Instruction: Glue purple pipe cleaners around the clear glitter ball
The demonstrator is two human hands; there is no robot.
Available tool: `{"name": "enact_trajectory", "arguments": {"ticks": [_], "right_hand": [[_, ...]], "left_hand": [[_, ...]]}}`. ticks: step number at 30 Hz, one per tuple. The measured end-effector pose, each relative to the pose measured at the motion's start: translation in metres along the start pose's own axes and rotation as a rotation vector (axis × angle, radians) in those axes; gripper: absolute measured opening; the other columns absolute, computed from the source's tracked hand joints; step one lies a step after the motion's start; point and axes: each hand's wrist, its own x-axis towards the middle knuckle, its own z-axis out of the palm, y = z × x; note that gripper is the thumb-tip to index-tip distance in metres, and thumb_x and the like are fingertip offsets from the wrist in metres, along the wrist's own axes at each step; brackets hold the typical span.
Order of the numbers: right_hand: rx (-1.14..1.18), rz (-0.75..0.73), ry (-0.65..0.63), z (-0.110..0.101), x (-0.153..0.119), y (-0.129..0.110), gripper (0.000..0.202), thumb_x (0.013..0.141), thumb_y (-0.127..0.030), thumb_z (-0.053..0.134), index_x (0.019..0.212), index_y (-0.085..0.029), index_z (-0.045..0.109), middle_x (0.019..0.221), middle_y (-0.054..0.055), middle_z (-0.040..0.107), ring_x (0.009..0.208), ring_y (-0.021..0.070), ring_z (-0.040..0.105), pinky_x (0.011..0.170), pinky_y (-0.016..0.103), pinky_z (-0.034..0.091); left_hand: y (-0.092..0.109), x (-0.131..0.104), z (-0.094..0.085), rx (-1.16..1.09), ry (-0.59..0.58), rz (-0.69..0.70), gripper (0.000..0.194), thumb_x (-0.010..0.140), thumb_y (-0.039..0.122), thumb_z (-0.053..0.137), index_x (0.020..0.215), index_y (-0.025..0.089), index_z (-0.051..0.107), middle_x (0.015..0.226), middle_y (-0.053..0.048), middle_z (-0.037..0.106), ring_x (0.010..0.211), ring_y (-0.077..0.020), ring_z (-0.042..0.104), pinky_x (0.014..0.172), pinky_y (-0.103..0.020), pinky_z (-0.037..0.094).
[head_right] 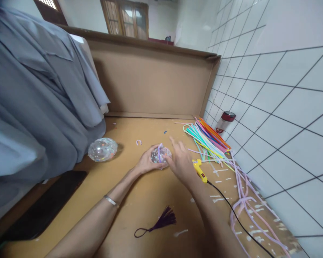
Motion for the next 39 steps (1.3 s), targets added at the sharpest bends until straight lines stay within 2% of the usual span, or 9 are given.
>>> {"name": "enact_trajectory", "arguments": {"ticks": [2,4,6,8,12,19,33,39], "right_hand": [[0.049,-0.078,-0.027,0.005,0.016,-0.009,0.039,0.092,-0.026,0.052,0.130,-0.017,0.055,0.112,0.013,0.061,0.101,0.0247,0.058,0.086,0.036,0.047],[0.063,-0.139,-0.026,0.011,0.023,-0.011,0.025,0.094,-0.022,0.047,0.107,-0.016,0.067,0.098,0.012,0.064,0.092,0.0234,0.060,0.081,0.034,0.048],[0.102,-0.176,0.012,0.018,0.022,-0.009,0.026,0.096,-0.019,0.044,0.094,-0.016,0.070,0.087,0.011,0.066,0.082,0.0215,0.062,0.075,0.031,0.049],[0.174,-0.200,0.077,0.025,0.014,-0.003,0.026,0.096,-0.018,0.044,0.095,-0.017,0.070,0.085,0.010,0.068,0.080,0.0200,0.064,0.073,0.030,0.051],[0.268,-0.255,0.170,0.034,-0.003,0.005,0.027,0.095,-0.015,0.046,0.104,-0.020,0.071,0.094,0.009,0.073,0.089,0.0199,0.068,0.080,0.032,0.055],[0.217,-0.332,0.298,0.043,-0.015,0.006,0.029,0.093,-0.013,0.047,0.110,-0.022,0.069,0.096,0.008,0.075,0.090,0.0204,0.070,0.079,0.035,0.057],[0.314,-0.308,0.279,0.047,-0.024,0.013,0.024,0.094,-0.015,0.047,0.103,-0.021,0.069,0.094,0.008,0.074,0.090,0.0192,0.070,0.080,0.034,0.057],[0.256,-0.319,0.269,0.044,-0.026,0.010,0.021,0.096,-0.017,0.049,0.100,-0.021,0.069,0.093,0.008,0.075,0.090,0.0193,0.070,0.080,0.034,0.057]], "left_hand": [[0.003,0.000,-0.001,0.021,-0.009,0.011,0.083,0.052,0.036,0.088,0.127,0.026,0.055,0.128,-0.008,0.062,0.116,-0.0284,0.061,0.102,-0.043,0.048],[0.006,0.000,-0.002,0.046,-0.028,0.016,0.081,0.053,0.035,0.088,0.127,0.026,0.055,0.126,-0.007,0.063,0.113,-0.0276,0.062,0.101,-0.042,0.049],[0.007,0.000,-0.002,0.077,-0.035,0.015,0.081,0.052,0.033,0.087,0.126,0.025,0.056,0.123,-0.007,0.064,0.112,-0.0276,0.063,0.100,-0.042,0.049],[0.007,0.000,-0.002,0.099,-0.021,-0.001,0.081,0.052,0.033,0.088,0.126,0.025,0.056,0.123,-0.007,0.064,0.111,-0.0283,0.063,0.098,-0.042,0.050],[0.009,0.000,-0.001,0.073,-0.020,-0.025,0.083,0.052,0.033,0.088,0.128,0.023,0.055,0.123,-0.009,0.065,0.111,-0.0280,0.063,0.097,-0.040,0.051],[0.016,0.000,0.001,-0.034,-0.003,-0.025,0.081,0.049,0.021,0.085,0.125,0.017,0.056,0.122,-0.009,0.064,0.111,-0.0264,0.063,0.101,-0.040,0.048],[0.022,-0.001,0.000,-0.063,-0.088,-0.060,0.077,0.049,0.020,0.083,0.122,0.017,0.058,0.121,-0.009,0.065,0.110,-0.0271,0.063,0.101,-0.041,0.048],[0.019,0.000,-0.001,-0.066,-0.114,-0.078,0.078,0.050,0.020,0.080,0.124,0.016,0.056,0.123,-0.009,0.064,0.113,-0.0280,0.062,0.103,-0.041,0.046]]}}
